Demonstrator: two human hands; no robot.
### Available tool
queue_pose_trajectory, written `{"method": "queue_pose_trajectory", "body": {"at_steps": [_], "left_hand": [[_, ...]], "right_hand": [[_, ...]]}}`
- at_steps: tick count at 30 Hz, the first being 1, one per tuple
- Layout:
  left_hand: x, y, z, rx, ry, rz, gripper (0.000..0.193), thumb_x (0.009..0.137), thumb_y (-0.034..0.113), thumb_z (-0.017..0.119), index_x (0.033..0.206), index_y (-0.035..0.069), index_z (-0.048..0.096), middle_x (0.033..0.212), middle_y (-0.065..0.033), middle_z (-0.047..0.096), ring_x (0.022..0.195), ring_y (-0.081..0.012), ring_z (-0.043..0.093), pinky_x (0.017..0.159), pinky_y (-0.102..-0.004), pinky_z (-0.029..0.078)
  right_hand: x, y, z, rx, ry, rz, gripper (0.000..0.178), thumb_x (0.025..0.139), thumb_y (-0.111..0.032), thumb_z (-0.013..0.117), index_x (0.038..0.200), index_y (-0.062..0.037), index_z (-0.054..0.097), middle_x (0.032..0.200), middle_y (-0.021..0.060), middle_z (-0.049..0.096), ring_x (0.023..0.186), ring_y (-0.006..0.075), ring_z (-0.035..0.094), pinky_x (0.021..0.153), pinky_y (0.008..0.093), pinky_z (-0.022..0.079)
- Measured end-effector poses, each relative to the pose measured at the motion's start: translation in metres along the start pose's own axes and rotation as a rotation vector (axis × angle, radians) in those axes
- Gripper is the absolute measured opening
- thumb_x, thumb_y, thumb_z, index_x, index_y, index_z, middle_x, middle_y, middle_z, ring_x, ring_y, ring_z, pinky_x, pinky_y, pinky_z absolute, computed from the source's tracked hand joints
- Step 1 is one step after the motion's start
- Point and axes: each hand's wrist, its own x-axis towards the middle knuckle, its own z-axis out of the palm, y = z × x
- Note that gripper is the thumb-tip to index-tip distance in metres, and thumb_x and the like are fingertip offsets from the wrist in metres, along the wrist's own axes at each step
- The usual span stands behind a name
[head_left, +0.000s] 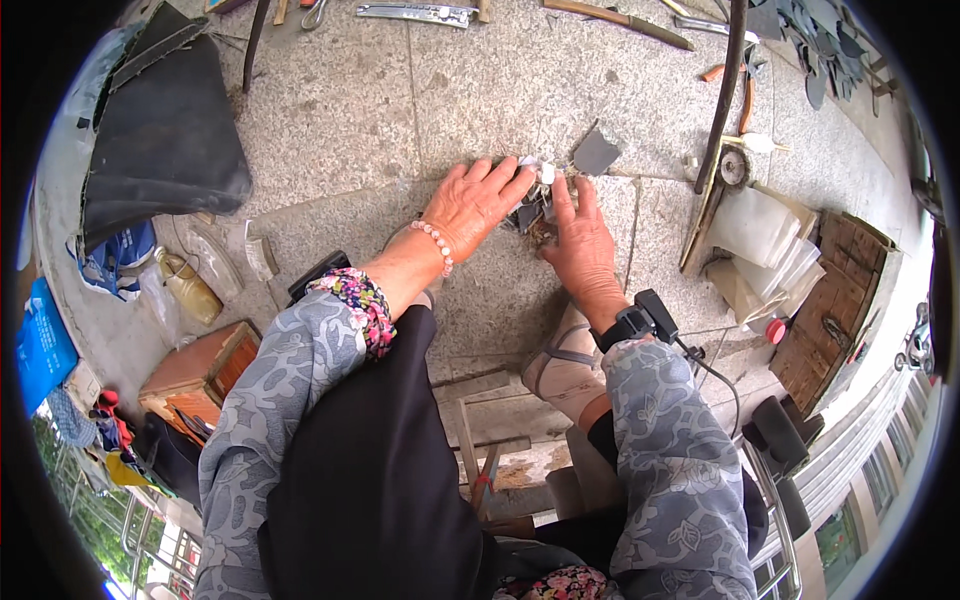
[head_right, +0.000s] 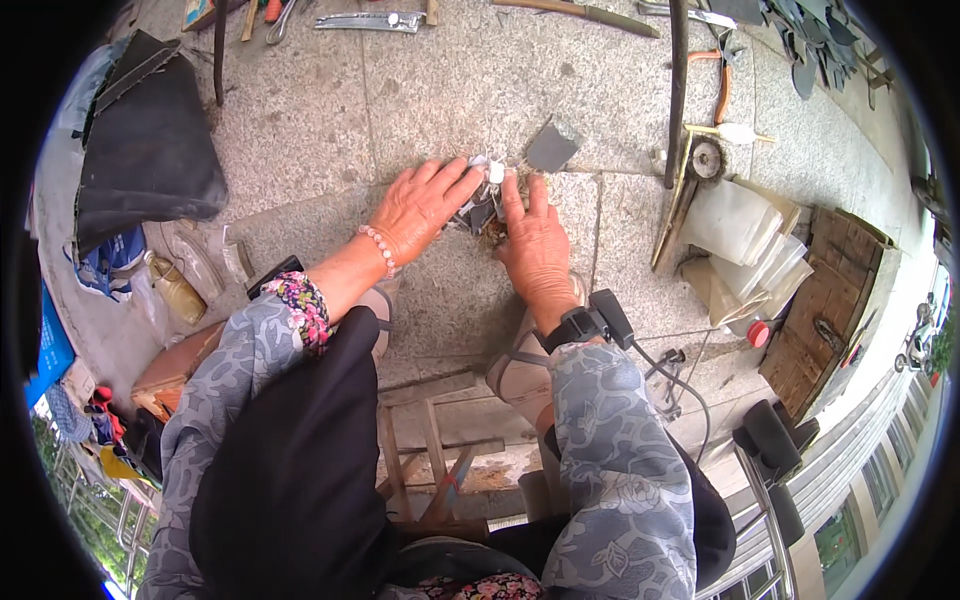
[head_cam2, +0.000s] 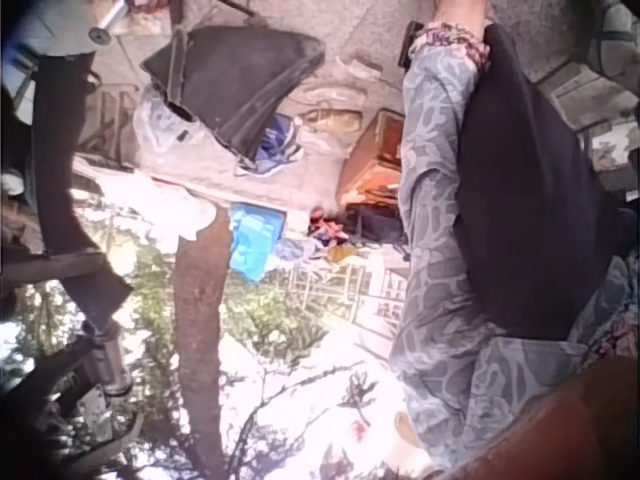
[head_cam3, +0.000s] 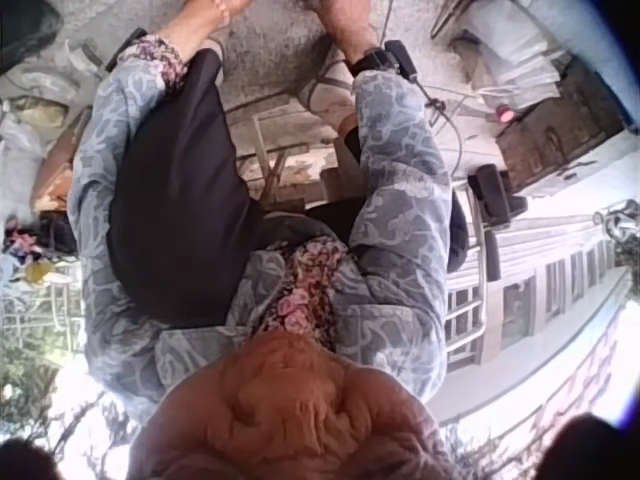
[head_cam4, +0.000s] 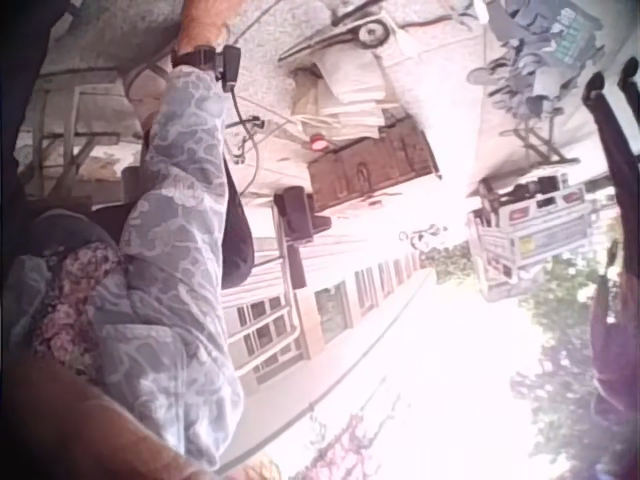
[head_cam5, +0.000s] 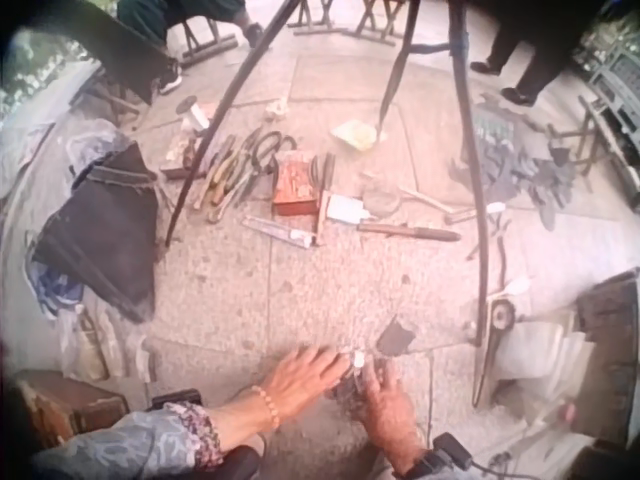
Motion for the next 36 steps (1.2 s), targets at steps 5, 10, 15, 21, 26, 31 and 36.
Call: {"method": "queue_pose_trajectory", "body": {"at_steps": [5, 10, 15, 21, 26, 31, 36], "left_hand": [[0.006, 0.000, -0.002, -0.302, -0.085, -0.215, 0.079, 0.065, -0.004, 0.068, 0.134, 0.013, 0.033, 0.115, -0.0122, 0.043, 0.104, -0.0307, 0.049, 0.083, -0.0368, 0.046], [0.017, 0.004, -0.005, -0.494, -0.169, -0.332, 0.072, 0.067, -0.009, 0.062, 0.132, 0.010, 0.035, 0.111, -0.0152, 0.046, 0.100, -0.0348, 0.051, 0.082, -0.0397, 0.046], [-0.014, -0.008, 0.016, -0.709, 0.124, -0.304, 0.062, 0.068, -0.011, 0.058, 0.125, 0.006, 0.043, 0.115, -0.0143, 0.050, 0.100, -0.0323, 0.053, 0.086, -0.0357, 0.044], [-0.043, -0.019, -0.007, -2.194, -0.118, -0.442, 0.057, 0.077, 0.008, 0.063, 0.129, 0.004, 0.041, 0.129, -0.0092, 0.045, 0.117, -0.0221, 0.043, 0.102, -0.0341, 0.033], [-0.056, -0.021, 0.002, -2.341, 0.203, -0.689, 0.054, 0.089, 0.043, 0.051, 0.124, 0.002, 0.045, 0.123, -0.0118, 0.048, 0.117, -0.0239, 0.044, 0.101, -0.0380, 0.035], [-0.063, -0.034, 0.006, -2.342, 0.302, -1.008, 0.036, 0.090, 0.035, 0.053, 0.108, 0.004, 0.054, 0.098, -0.0107, 0.060, 0.091, -0.0201, 0.059, 0.079, -0.0354, 0.050], [-0.077, -0.047, 0.017, -2.228, 0.414, -1.043, 0.033, 0.090, 0.031, 0.054, 0.106, 0.002, 0.055, 0.092, -0.0112, 0.061, 0.088, -0.0218, 0.061, 0.079, -0.0382, 0.052]], "right_hand": [[0.015, -0.009, 0.008, 0.341, 0.067, 0.043, 0.091, 0.059, 0.002, 0.072, 0.137, -0.0140, 0.028, 0.122, 0.0177, 0.039, 0.099, 0.0374, 0.054, 0.080, 0.0396, 0.050], [0.025, -0.028, 0.014, 0.441, 0.117, 0.029, 0.080, 0.061, 0.005, 0.067, 0.132, -0.0083, 0.034, 0.115, 0.0193, 0.041, 0.098, 0.0383, 0.054, 0.079, 0.0406, 0.050], [0.019, -0.066, 0.009, 0.559, 0.227, 0.041, 0.050, 0.068, 0.008, 0.055, 0.116, -0.0022, 0.047, 0.106, 0.0173, 0.045, 0.094, 0.0381, 0.054, 0.078, 0.0416, 0.047], [0.018, -0.091, 0.013, 0.539, 0.261, 0.079, 0.043, 0.071, 0.005, 0.053, 0.114, 0.0008, 0.050, 0.102, 0.0186, 0.047, 0.093, 0.0370, 0.052, 0.079, 0.0404, 0.046], [0.016, -0.129, 0.018, 0.589, 0.278, -0.001, 0.046, 0.074, 0.004, 0.050, 0.119, 0.0076, 0.045, 0.103, 0.0230, 0.048, 0.093, 0.0383, 0.052, 0.082, 0.0407, 0.045], [0.003, -0.161, 0.023, 0.833, 0.221, -0.047, 0.055, 0.076, 0.005, 0.044, 0.129, 0.0089, 0.031, 0.127, 0.0303, 0.040, 0.117, 0.0426, 0.042, 0.099, 0.0438, 0.035], [-0.012, -0.167, 0.019, 1.004, 0.242, -0.082, 0.055, 0.075, 0.007, 0.044, 0.129, 0.0056, 0.035, 0.128, 0.0263, 0.041, 0.117, 0.0370, 0.045, 0.099, 0.0399, 0.037]]}}
